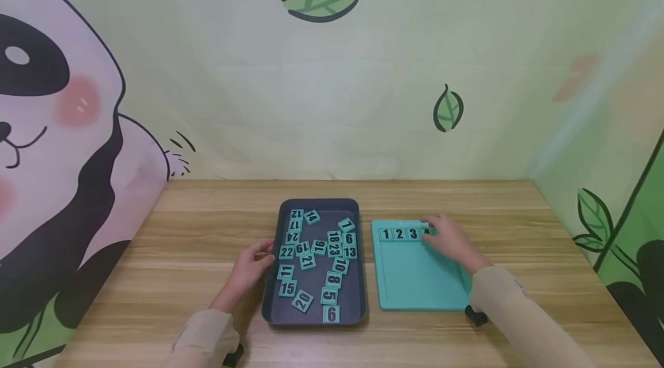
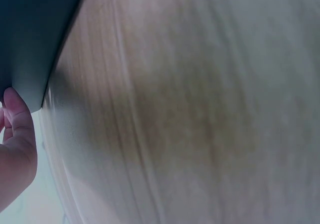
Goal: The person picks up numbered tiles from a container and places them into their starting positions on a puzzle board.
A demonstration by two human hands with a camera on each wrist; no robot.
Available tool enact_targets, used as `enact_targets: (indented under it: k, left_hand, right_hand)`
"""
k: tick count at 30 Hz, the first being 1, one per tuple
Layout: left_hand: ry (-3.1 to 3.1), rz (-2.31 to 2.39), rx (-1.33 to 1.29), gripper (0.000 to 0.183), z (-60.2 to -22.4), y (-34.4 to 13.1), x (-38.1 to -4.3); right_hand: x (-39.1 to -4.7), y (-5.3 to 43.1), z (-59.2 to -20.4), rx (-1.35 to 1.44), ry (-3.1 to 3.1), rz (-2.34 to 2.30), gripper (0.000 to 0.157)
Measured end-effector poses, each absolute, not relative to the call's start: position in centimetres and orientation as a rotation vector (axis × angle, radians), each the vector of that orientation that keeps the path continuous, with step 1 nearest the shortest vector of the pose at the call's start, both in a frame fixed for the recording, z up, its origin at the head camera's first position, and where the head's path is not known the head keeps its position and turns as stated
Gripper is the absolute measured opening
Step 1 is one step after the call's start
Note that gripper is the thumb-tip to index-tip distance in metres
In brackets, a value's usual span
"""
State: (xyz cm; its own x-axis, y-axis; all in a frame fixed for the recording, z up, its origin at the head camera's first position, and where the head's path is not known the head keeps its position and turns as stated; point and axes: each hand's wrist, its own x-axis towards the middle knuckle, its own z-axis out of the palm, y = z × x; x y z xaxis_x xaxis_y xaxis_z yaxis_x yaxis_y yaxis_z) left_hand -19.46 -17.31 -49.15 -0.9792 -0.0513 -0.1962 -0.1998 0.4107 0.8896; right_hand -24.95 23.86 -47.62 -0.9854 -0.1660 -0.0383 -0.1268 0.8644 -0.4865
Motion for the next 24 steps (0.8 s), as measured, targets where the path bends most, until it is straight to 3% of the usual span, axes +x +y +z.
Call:
enact_targets:
  k: [24]
  left_hand:
    - [2.526,1.614,-0.226,0.038,-49.2,-17.3,-19.4]
  right_hand:
    - [-22.7,16.2,-44.7,-0.709,2.863,-0.937,0.033]
